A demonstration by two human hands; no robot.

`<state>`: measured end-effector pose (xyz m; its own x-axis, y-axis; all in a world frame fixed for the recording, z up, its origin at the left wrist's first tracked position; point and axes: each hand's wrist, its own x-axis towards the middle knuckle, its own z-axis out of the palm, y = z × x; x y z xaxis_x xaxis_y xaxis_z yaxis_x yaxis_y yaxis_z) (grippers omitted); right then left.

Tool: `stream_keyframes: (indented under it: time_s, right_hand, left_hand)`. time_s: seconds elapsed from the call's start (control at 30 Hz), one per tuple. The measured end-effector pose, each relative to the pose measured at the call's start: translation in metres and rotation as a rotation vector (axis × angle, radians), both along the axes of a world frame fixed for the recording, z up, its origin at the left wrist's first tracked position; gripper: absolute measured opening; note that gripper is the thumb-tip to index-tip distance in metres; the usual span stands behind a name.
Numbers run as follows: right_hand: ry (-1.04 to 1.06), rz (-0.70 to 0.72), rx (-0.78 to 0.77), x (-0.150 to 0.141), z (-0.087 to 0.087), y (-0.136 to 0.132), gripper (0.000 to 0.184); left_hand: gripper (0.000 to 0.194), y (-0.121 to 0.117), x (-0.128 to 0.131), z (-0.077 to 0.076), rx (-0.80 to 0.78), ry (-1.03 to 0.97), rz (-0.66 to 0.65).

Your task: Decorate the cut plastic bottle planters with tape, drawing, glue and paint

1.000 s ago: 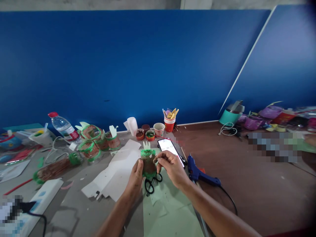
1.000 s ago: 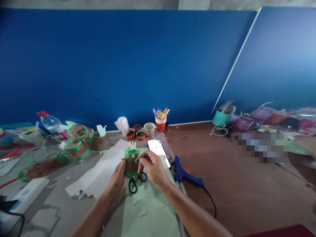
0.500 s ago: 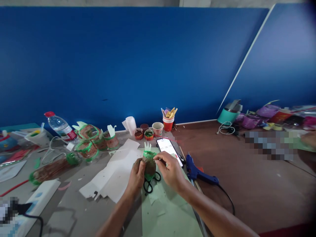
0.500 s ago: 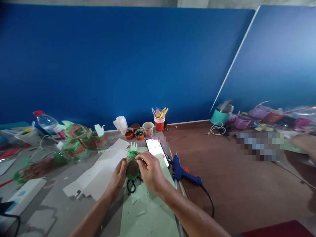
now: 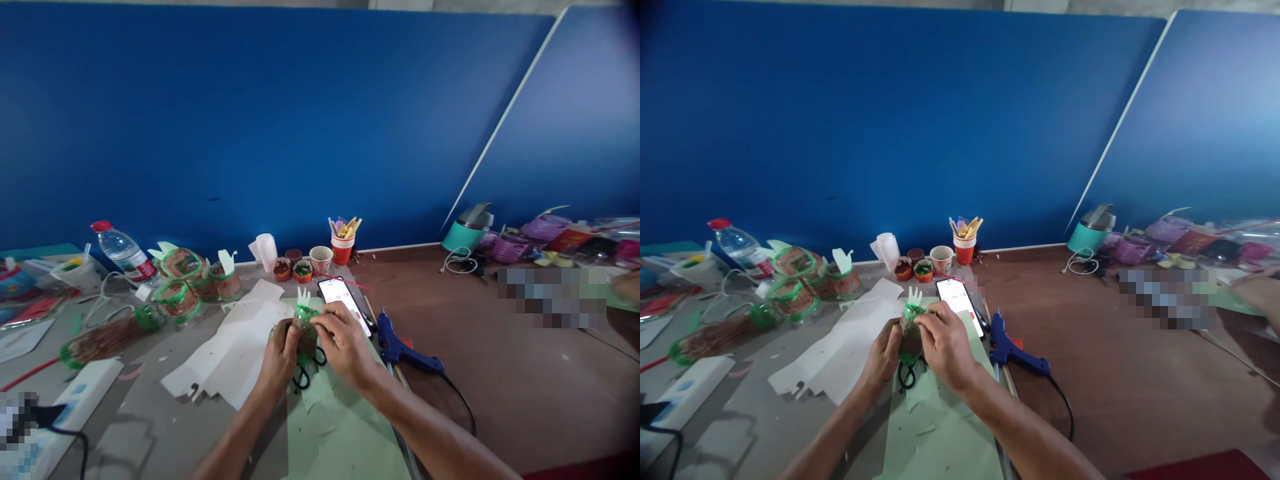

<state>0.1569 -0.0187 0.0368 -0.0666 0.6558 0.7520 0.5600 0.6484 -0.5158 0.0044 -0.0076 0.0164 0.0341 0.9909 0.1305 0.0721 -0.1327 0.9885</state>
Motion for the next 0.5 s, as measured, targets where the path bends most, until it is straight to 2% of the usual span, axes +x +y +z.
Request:
stream_keyframes:
  time_s: [0.3, 0.4, 0.5]
  right_hand:
    - [0.053, -0.018, -0.075, -0.0004, -0.0008, 0.0007, 0.017]
    - [0.152, 0.033, -0.148, 0.0, 0.0017, 0.0012, 0.016]
    - [0.288, 0.097, -0.205, 0.0019, 0.0048, 0.0021, 0.016]
  left_hand:
    - [0.03, -0.0008, 0.0007, -0.0012, -0.015, -0.053, -0.007]
    - [0.035, 0.0008, 0.0005, -0.0039, -0.016, -0.037, 0.003]
    - [0.041, 0.0033, -0.0002, -0.0065, -0.025, -0.122, 0.026]
